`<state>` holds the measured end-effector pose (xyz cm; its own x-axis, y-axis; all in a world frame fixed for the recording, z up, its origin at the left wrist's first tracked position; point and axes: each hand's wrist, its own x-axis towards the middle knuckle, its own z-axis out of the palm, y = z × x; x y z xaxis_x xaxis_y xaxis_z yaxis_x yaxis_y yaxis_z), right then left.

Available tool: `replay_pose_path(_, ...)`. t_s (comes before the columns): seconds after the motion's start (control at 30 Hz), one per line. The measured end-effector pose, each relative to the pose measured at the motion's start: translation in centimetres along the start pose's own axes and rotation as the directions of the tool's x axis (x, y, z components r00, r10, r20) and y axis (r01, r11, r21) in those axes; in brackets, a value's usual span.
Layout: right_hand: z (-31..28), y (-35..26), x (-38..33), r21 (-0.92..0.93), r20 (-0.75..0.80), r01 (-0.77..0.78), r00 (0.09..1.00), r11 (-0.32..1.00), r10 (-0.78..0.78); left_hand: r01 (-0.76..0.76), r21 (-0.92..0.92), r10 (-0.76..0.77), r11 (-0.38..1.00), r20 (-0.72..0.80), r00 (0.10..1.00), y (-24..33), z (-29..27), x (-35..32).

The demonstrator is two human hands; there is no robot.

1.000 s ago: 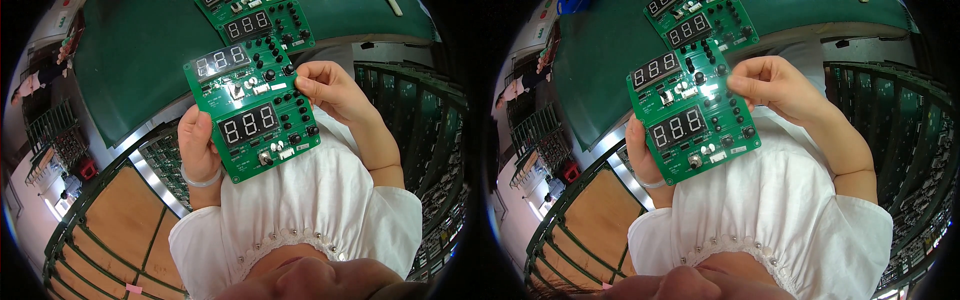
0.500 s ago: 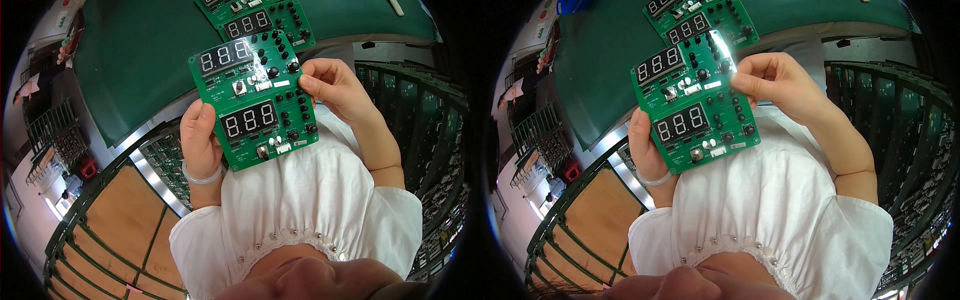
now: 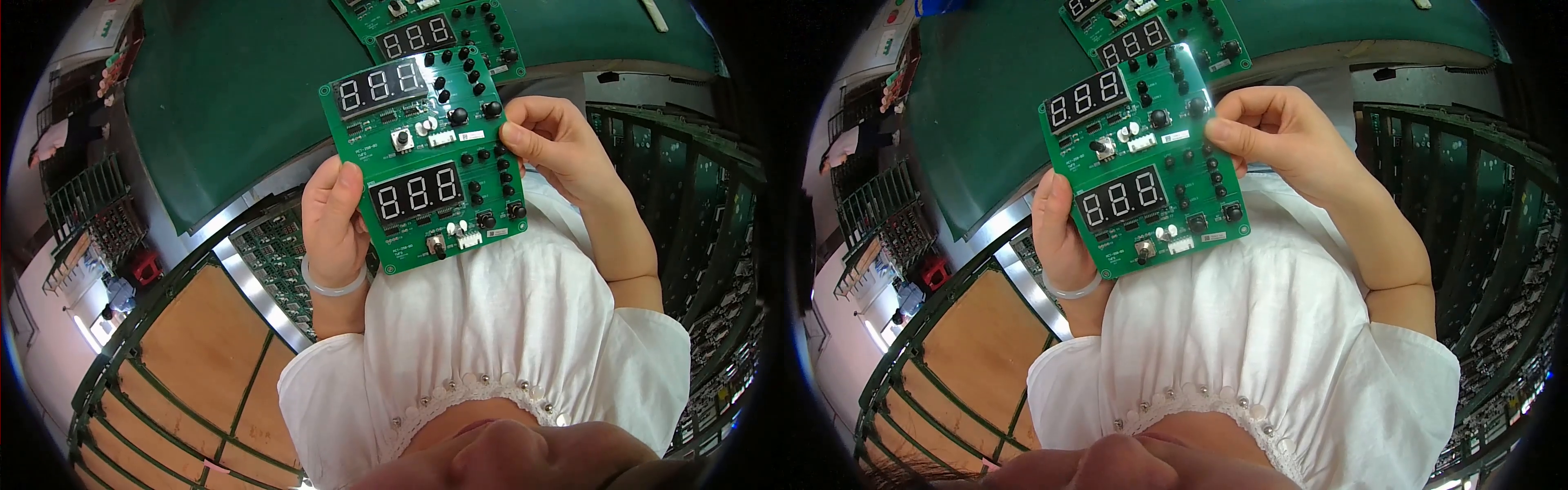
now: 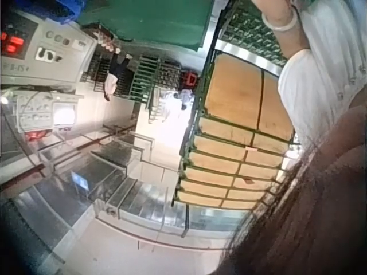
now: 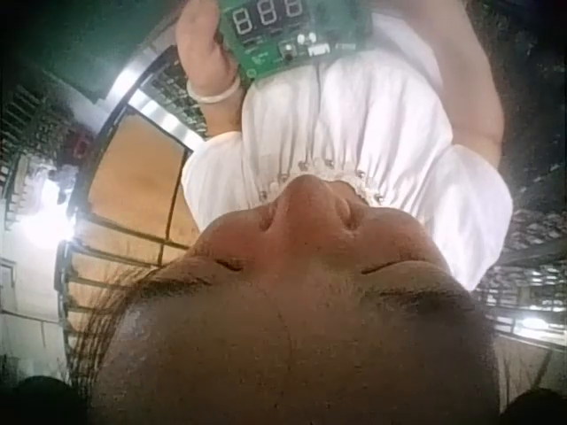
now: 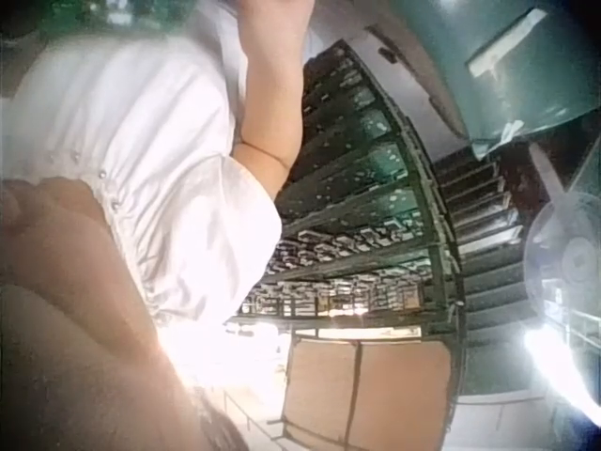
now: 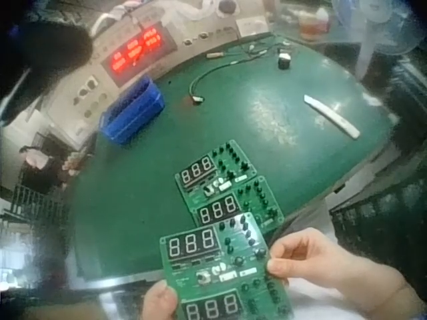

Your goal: The person assembles electronic components onto circuit boards by hand, then places the completed circuit boards into a testing rack.

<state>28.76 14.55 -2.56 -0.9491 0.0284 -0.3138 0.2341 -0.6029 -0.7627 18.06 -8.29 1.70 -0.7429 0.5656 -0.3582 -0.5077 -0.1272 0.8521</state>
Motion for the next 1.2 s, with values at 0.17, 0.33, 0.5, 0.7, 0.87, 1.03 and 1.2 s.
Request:
replay_pose_path(0.17,0.1,0.0,0.1,-0.028,-0.009,0.015,1.0,0.999,-0.015,-0.002,-0.014,0.002,1.0,-0.001,1.0,-0.2,-0.2,0.1)
replay_pose_path(0.33,0.1,0.1,0.1,-0.041,-0.013,0.021,1.0,0.999,-0.022,-0.033,0.119,0.04,0.992,-0.058,0.997,0.0,0.1,0.3)
replay_pose_path(0.5,0.0,0.1,0.0,-0.036,-0.01,0.024,1.0,0.999,-0.024,-0.053,0.132,0.056,0.99,-0.02,0.998,-0.2,-0.6,0.3)
replay_pose_path(0.7,0.0,0.0,0.2,0.009,0.009,-0.01,1.0,1.0,0.01,-0.018,0.056,0.02,0.998,-0.048,0.999,0.1,0.1,0.3)
replay_pose_path(0.87,0.1,0.0,0.1,0.108,0.041,-0.045,0.998,0.993,0.041,-0.003,0.042,0.003,0.999,0.004,1.0,0.7,0.1,-0.2)
replay_pose_path(1.03,0.1,-0.3,-0.1,0.087,0.049,-0.015,0.999,0.996,0.011,-0.057,0.067,0.056,0.996,0.016,0.998,0.7,0.7,-0.6)
replay_pose_path(1.2,0.3,-0.4,-0.4,-0.005,0.063,0.086,0.994,0.996,-0.085,-0.206,0.198,0.198,0.958,0.062,0.978,0.0,-0.4,-1.5)
